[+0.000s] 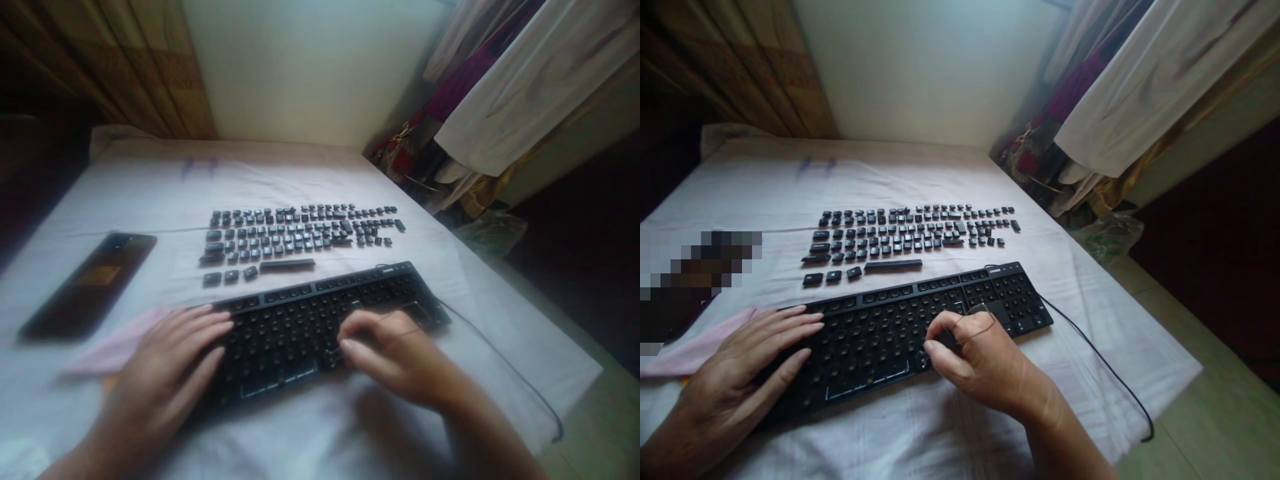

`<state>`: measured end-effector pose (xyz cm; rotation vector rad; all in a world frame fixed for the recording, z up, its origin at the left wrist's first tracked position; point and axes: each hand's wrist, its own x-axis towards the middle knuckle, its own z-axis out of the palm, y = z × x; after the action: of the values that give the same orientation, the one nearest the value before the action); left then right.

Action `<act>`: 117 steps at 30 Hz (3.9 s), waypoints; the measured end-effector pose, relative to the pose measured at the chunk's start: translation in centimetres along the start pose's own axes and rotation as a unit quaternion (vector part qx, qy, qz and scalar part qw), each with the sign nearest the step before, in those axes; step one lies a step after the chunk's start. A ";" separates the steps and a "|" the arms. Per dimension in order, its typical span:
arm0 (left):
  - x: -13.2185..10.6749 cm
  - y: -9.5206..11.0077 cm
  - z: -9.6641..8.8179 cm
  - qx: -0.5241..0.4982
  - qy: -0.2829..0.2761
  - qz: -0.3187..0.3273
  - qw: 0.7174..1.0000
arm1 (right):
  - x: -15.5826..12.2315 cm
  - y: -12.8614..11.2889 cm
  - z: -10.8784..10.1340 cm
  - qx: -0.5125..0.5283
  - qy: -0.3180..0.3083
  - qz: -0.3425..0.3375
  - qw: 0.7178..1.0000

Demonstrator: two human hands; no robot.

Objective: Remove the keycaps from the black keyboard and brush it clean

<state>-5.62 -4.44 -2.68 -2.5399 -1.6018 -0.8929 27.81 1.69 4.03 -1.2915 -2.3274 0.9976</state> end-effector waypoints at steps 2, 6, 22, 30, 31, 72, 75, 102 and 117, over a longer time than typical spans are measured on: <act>0.1 0.0 0.0 0.001 0.002 0.003 1.000 | -0.3 0.1 0.2 -0.026 -0.008 0.001 1.000; 0.2 0.2 0.0 0.000 0.002 -0.003 1.000 | -0.7 0.5 0.9 -0.079 -0.001 -0.026 0.997; 0.3 0.7 0.1 0.006 0.000 -0.006 1.000 | -1.5 2.3 2.8 -0.040 0.092 -0.140 0.985; 0.3 0.7 0.1 -0.003 0.003 -0.015 1.000 | -1.9 1.4 3.7 -0.129 0.104 -0.189 0.968; 0.3 0.8 0.0 -0.002 0.003 -0.014 1.000 | -2.0 1.4 3.8 -0.133 0.110 -0.203 0.964; 3.5 7.3 0.2 -0.083 -0.002 0.043 0.996 | -0.8 0.4 4.9 0.050 0.269 -0.207 0.939; 4.2 8.0 1.2 -0.123 0.001 0.013 0.992 | -0.7 0.0 5.0 0.041 0.265 -0.208 0.941; 4.6 6.6 1.5 -0.217 0.028 0.016 0.976 | 0.2 -0.5 5.0 0.067 0.203 -0.216 0.953; 3.9 6.3 2.3 -0.212 0.051 0.015 0.976 | 1.0 -0.4 4.8 0.002 0.234 -0.266 0.935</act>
<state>1.89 -3.52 -0.95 -2.7084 -1.4697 -1.4763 24.33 0.28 0.83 -0.7161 -2.1057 0.4547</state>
